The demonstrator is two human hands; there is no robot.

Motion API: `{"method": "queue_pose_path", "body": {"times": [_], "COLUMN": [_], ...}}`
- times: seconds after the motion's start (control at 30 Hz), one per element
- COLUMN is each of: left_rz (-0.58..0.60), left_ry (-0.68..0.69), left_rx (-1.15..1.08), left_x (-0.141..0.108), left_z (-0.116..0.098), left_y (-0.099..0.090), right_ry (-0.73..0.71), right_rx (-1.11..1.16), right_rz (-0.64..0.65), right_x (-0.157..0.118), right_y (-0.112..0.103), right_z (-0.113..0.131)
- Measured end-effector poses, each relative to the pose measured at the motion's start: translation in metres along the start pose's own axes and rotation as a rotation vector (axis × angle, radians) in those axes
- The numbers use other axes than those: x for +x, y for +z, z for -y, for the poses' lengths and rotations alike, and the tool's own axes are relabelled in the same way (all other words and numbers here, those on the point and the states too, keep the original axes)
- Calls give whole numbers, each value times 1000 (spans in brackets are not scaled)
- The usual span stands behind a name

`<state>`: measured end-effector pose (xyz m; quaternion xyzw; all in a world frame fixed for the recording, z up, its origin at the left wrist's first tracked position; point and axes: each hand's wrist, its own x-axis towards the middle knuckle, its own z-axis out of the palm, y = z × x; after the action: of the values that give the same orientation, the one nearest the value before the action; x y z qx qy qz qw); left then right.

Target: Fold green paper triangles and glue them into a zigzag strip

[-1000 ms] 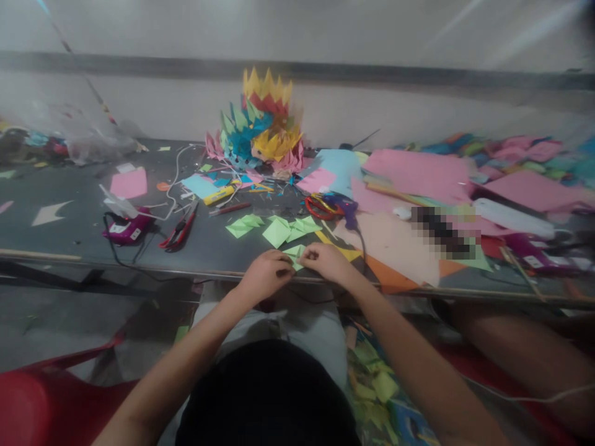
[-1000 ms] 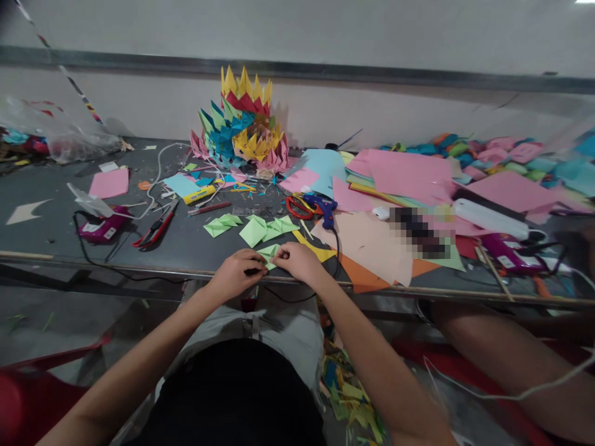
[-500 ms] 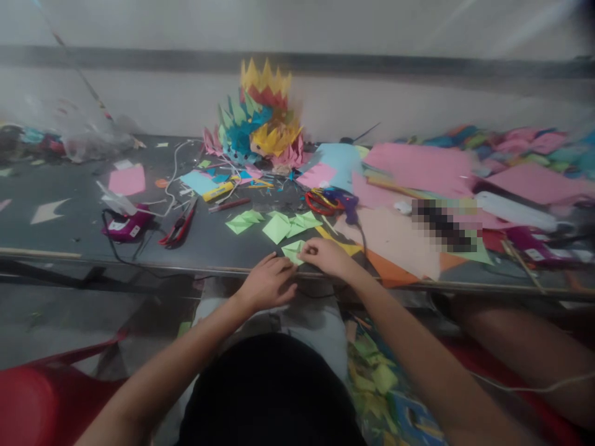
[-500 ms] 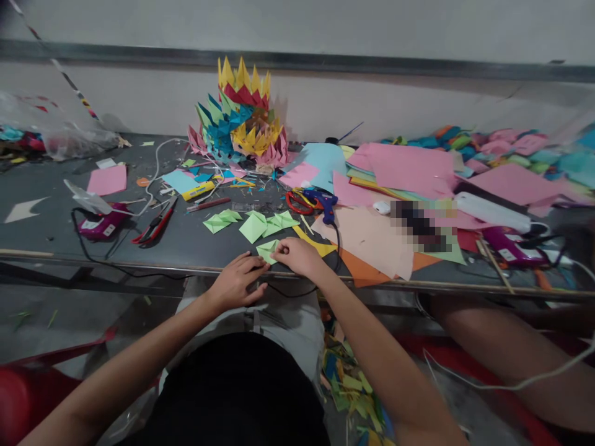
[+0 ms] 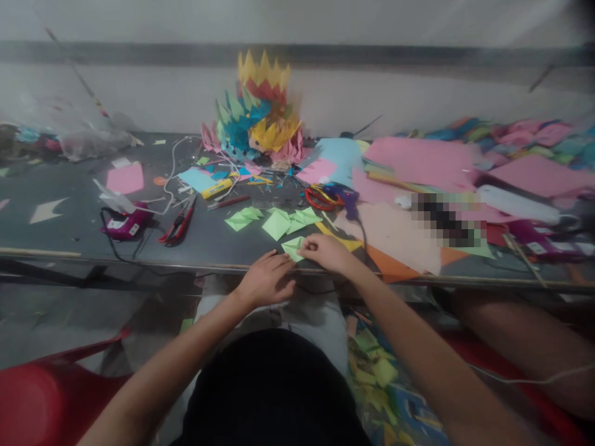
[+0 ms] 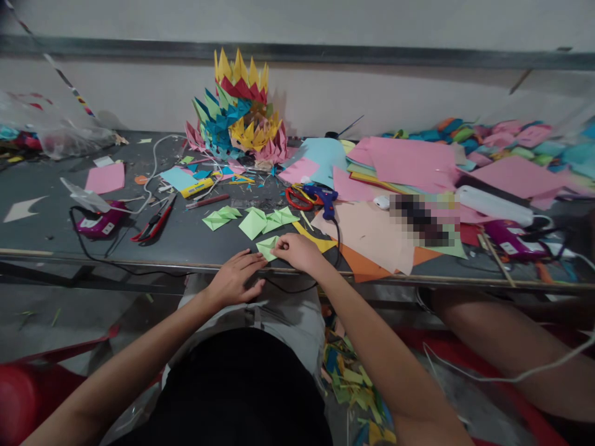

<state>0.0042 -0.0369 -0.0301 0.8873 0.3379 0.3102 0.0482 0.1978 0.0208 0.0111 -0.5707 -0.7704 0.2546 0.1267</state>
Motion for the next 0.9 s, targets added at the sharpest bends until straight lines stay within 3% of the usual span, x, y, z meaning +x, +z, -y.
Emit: {"method": "queue_pose_path", "body": {"times": [0.13, 0.4, 0.6, 0.7, 0.9], "left_rz": [23, -50, -64, -49, 79], "left_ry": [-36, -124, -145, -135, -113], "left_rx": [41, 207, 200, 179, 144], "left_x": [0, 5, 4, 4, 7], "left_z": [-5, -23, -24, -23, -13], "left_y": [3, 11, 11, 9, -3], "right_ry": [-10, -93, -95, -170, -467], "right_rx": [8, 73, 213, 177, -67], "right_rz": [-6, -25, 70, 88, -178], "right_x": [0, -4, -1, -3, -26], "right_y": [0, 2, -8, -11, -1], "right_z": [0, -6, -28, -31, -36]}}
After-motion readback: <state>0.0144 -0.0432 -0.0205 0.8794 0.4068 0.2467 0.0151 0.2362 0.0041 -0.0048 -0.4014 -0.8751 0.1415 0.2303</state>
